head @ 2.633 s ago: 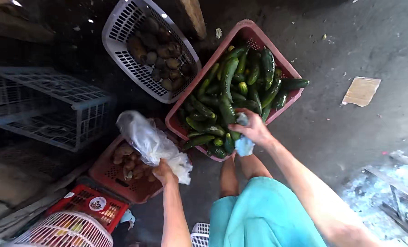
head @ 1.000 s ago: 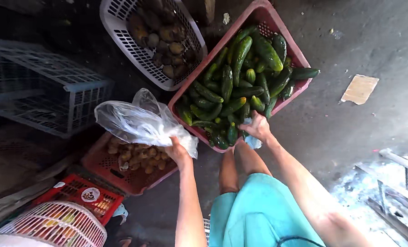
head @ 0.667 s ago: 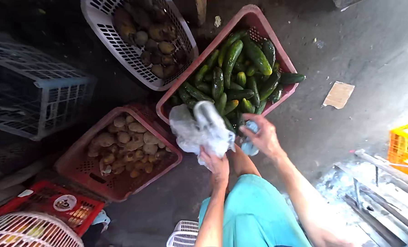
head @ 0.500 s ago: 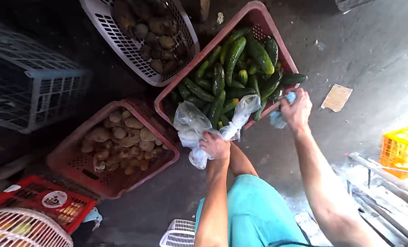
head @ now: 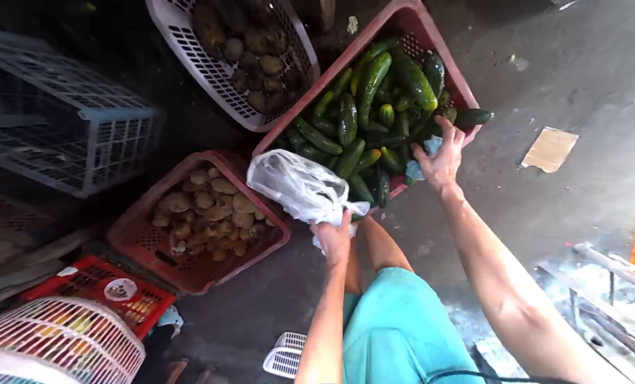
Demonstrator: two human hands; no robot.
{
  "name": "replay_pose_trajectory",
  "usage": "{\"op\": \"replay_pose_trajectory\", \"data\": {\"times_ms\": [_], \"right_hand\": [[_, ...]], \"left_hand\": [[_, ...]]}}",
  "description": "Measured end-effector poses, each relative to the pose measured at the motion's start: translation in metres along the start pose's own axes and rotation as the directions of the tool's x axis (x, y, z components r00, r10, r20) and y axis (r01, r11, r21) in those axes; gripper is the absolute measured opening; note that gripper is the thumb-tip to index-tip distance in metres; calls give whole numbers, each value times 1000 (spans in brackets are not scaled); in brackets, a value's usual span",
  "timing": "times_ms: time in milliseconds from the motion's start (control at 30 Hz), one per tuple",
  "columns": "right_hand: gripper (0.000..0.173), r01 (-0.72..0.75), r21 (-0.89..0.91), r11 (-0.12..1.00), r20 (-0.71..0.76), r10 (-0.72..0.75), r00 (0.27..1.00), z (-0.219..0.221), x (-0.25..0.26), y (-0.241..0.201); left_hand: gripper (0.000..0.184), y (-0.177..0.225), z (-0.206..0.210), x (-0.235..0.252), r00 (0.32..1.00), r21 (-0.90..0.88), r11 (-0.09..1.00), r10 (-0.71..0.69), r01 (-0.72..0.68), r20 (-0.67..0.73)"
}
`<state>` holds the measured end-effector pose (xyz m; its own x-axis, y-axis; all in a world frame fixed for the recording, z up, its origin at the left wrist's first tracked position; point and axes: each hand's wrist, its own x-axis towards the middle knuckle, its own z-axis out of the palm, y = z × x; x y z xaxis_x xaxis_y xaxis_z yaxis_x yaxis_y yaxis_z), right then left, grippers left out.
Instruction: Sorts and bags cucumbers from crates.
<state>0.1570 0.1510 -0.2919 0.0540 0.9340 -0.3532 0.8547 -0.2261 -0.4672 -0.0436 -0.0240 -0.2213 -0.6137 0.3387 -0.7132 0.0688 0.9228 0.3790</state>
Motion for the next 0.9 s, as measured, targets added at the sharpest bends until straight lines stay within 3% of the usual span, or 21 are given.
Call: {"op": "replay_pose_trajectory", "data": {"times_ms": [133,267,433,467,500,533,567,633,700,733,800,867,900], "right_hand": [[89,27,56,998,2,-28,1000,-6,-17,9],[68,6,173,985,-144,19,989,-15,-36,11],[52,-195,367,910,-46,227,973,-53,-65,-13],[48,-214,380,900,-24,241,970,-61,-72,-17],[45,-219,373,901,-5,238,971,-69,-78,-22],[44,-204,348,915,10,214,977,-77,-85,-29],[47,-161,302,940,35,157,987,-85,-94,-37],[63,23,176,984,129,-46,991,-101,-115,-59],[79,231,134,964,240,-258,936,-114,-140,-92],[83,306,171,937,297,-345,891,-119,-153,-107],[96,357,263,896,423,-439,793,-128,-171,-129],[107,310,299,902,491,-425,761,-134,-181,-136],[107,282,328,902,462,-414,785,-136,-185,-134]], "left_hand": [[58,11,-6,11,993,-123,992,-27,40,111],[53,10,-27,7,995,-380,920,-101,96,6],[65,0,-76,5,986,-530,846,-124,46,-111],[65,2,-91,3,989,-465,885,-93,28,-116],[61,6,-106,-2,991,-291,957,-25,-13,-128],[54,14,-122,-9,990,-13,997,70,-72,-123],[48,22,-135,-18,982,260,954,173,-148,-75],[43,33,-148,-35,918,580,733,389,-356,73],[41,41,-146,-51,770,630,521,604,-577,206],[40,47,-143,-60,674,587,445,696,-676,248],[41,66,-133,-80,529,403,406,806,-821,265],[47,86,-122,-100,451,119,436,881,-892,147],[56,96,-115,-110,458,-23,460,887,-888,60]]}}
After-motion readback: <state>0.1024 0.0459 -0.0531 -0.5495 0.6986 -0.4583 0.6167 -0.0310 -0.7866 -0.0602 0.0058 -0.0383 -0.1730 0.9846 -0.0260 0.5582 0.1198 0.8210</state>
